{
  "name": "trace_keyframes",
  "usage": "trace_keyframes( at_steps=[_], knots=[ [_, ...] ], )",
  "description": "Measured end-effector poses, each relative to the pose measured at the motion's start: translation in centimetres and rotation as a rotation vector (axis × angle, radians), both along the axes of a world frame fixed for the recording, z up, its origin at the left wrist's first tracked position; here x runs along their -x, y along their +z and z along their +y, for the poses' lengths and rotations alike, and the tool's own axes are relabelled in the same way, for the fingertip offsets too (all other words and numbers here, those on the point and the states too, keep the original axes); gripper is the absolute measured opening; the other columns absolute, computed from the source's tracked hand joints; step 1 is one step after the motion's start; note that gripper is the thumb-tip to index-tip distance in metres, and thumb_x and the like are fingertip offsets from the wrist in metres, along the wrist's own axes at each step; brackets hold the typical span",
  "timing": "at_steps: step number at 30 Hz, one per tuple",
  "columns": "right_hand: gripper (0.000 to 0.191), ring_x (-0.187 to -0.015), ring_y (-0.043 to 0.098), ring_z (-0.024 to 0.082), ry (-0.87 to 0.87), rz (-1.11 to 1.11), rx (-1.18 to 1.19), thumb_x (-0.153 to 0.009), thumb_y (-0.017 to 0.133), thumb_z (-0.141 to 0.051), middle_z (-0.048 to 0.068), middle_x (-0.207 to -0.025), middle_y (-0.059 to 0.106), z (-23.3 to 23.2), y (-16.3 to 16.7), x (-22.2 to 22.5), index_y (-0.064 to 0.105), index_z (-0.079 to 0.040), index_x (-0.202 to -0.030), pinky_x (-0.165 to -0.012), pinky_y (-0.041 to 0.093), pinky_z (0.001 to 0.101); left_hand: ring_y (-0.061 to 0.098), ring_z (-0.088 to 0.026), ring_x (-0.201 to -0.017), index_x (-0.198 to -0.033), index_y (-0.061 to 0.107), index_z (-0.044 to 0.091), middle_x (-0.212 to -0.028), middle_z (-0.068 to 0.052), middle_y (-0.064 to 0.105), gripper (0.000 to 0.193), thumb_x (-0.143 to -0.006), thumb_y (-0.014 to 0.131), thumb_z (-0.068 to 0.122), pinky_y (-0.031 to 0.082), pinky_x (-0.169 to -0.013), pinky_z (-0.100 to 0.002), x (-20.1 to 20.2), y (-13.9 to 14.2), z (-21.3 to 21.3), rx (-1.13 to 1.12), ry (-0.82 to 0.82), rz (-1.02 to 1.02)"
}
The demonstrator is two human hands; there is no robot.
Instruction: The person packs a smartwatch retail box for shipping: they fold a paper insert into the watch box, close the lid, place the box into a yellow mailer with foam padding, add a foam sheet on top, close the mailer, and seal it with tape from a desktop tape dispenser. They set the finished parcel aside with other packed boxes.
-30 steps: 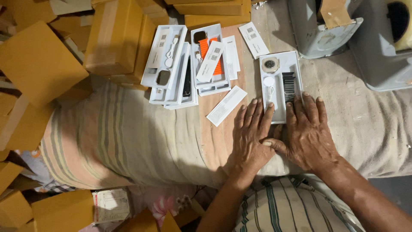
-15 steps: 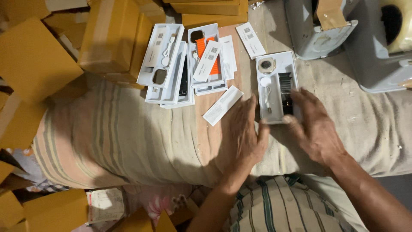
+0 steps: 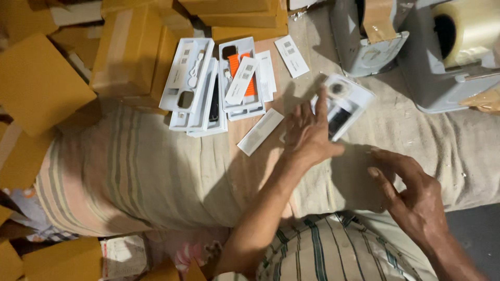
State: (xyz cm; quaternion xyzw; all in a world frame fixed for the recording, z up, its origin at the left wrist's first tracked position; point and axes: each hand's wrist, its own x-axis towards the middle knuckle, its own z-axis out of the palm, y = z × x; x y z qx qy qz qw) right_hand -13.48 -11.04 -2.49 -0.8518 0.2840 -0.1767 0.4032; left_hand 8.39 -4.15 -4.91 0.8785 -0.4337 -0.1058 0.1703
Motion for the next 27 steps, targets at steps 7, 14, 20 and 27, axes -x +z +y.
trace_keyframes(
  at_steps=[7, 14, 20, 27],
  knots=[
    [0.046, -0.122, 0.063, 0.031, 0.128, -0.094, 0.517, -0.08, 0.07, -0.014, 0.013, -0.129, 0.067, -0.3, -0.2, 0.1, 0.069, -0.006, -0.125, -0.093, 0.057, 0.0466, 0.039, -0.043, -0.138, -0.156, 0.03, 0.008, -0.148, -0.023, 0.042, 0.118, -0.059, 0.094, 0.028, 0.026, -0.117, -0.052, -0.9, 0.4, 3.4, 0.315, -0.415, -0.064],
    [0.04, -0.122, 0.06, 0.032, 0.179, -0.062, 0.887, -0.078, 0.072, -0.012, 0.012, -0.127, 0.066, 0.3, -1.6, -1.9, 0.069, -0.003, -0.116, -0.108, 0.042, 0.0582, 0.055, -0.026, -0.113, -0.116, 0.072, 0.004, -0.116, -0.007, 0.061, 0.032, -0.087, 0.079, 0.016, 0.045, -0.105, -0.044, 5.3, -0.7, 7.0, 0.601, -0.17, -0.324],
    [0.046, -0.115, 0.065, 0.029, 0.282, -0.031, 0.827, -0.079, 0.065, -0.009, 0.01, -0.125, 0.071, 0.1, -2.7, -4.6, 0.071, -0.006, -0.124, -0.099, 0.053, 0.0427, 0.06, -0.028, -0.109, -0.118, 0.071, -0.001, -0.112, -0.01, 0.064, 0.03, -0.088, 0.068, 0.001, 0.05, -0.099, -0.042, 5.2, -2.4, 7.9, 0.55, -0.116, -0.331],
    [0.037, -0.11, 0.066, 0.029, 0.275, 0.042, 0.796, -0.085, 0.068, -0.013, 0.01, -0.117, 0.071, -0.1, -2.8, -5.4, 0.073, -0.007, -0.121, -0.094, 0.054, 0.042, 0.058, -0.031, -0.113, -0.122, 0.068, 0.0, -0.12, -0.012, 0.063, 0.034, -0.088, 0.067, 0.0, 0.049, -0.102, -0.043, 5.1, -3.6, 7.9, 0.572, -0.1, -0.264]
  ],
)
